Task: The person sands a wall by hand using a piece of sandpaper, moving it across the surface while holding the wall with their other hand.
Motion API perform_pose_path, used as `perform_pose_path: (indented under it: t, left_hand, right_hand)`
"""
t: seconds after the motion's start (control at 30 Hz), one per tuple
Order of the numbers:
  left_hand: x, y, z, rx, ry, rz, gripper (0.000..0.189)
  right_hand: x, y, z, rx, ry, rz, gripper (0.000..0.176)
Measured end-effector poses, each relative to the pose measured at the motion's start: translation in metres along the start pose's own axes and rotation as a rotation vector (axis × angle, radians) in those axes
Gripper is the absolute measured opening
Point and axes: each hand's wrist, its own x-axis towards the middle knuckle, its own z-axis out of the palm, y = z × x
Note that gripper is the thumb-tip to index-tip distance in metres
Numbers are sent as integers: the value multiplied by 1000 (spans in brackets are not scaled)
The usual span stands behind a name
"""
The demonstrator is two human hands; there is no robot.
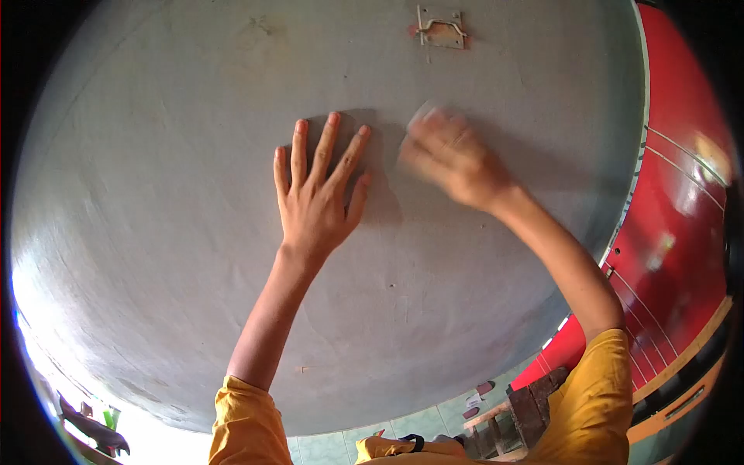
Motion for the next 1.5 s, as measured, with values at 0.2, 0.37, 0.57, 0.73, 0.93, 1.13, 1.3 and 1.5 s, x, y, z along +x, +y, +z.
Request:
perform_pose_path:
  t: [0.2,0.37,0.57,0.73,0.93,1.13,1.3,1.5]
  left_hand:
    - [-4,-6,16,72,61,14,65]
    - [-11,0,16,15,26,-16,81]
    - [-35,11,24,-75,9,-57,101]
    - [-56,23,19,-99,-81,-75,111]
    - [-92,45,29,-106,-186,-67,115]
    - [-116,56,39,-52,-240,-55,116]
    - [-117,68,39,-136,-274,-112,114]
    - [-125,61,43,-47,-289,-80,116]
  right_hand:
    - [2,-16,16,22,195,331,42]
    - [-20,-5,9,-55,-27,18,48]
    - [-54,-60,17,-18,-23,62,50]
    - [-63,-81,29,-201,314,675,40]
    - [-186,-129,45,413,-116,934,34]
    - [-192,-179,40,349,33,720,46]
    - [-186,-183,46,221,-18,618,51]
    - [-187,-140,37,321,156,686,55]
